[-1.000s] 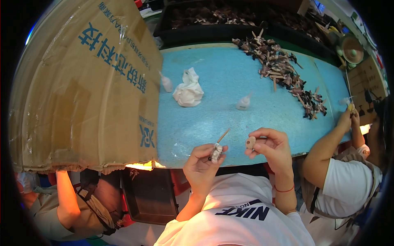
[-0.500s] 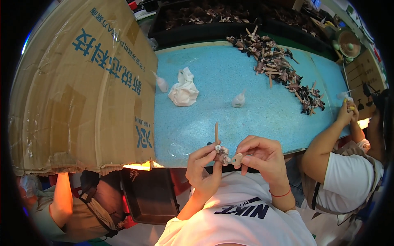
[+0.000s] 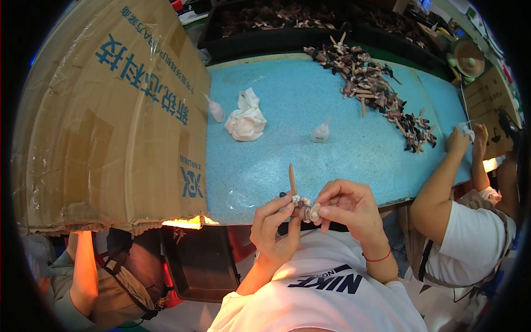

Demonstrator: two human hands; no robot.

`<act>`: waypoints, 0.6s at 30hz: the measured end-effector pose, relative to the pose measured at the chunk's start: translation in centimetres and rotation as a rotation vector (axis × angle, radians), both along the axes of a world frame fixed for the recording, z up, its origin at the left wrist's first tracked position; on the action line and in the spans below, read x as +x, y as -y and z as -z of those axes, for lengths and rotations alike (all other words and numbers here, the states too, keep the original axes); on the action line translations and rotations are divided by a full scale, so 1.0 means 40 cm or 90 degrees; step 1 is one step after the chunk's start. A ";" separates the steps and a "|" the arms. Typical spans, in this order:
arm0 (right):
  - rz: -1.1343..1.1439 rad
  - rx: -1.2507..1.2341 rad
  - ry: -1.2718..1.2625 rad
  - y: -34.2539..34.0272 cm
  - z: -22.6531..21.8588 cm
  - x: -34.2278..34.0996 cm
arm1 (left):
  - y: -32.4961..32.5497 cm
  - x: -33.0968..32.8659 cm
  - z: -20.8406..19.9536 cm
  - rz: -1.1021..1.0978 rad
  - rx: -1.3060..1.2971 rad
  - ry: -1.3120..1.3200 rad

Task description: The person retrieves figurine parts from a lit box, applies glue from a squeeze bottle onto the components, and attaches pieces together by hand before placing the glue bottle on a shelf.

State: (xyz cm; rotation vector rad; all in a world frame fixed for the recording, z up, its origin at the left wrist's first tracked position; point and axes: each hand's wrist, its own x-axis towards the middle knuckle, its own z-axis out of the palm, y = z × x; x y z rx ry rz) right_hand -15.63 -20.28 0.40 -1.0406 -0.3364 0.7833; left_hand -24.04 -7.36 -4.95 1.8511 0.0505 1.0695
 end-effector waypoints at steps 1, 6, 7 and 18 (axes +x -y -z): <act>0.001 0.000 0.000 0.000 0.000 0.002 | -0.002 0.002 -0.003 -0.002 0.019 0.003; -0.005 -0.029 0.008 -0.002 -0.004 0.004 | -0.007 0.003 -0.015 0.000 0.040 -0.012; -0.005 -0.029 0.007 -0.004 -0.005 0.003 | -0.007 0.002 -0.015 0.001 0.039 -0.010; 0.040 -0.036 0.021 -0.009 -0.014 0.004 | -0.012 0.008 -0.027 -0.001 0.079 -0.012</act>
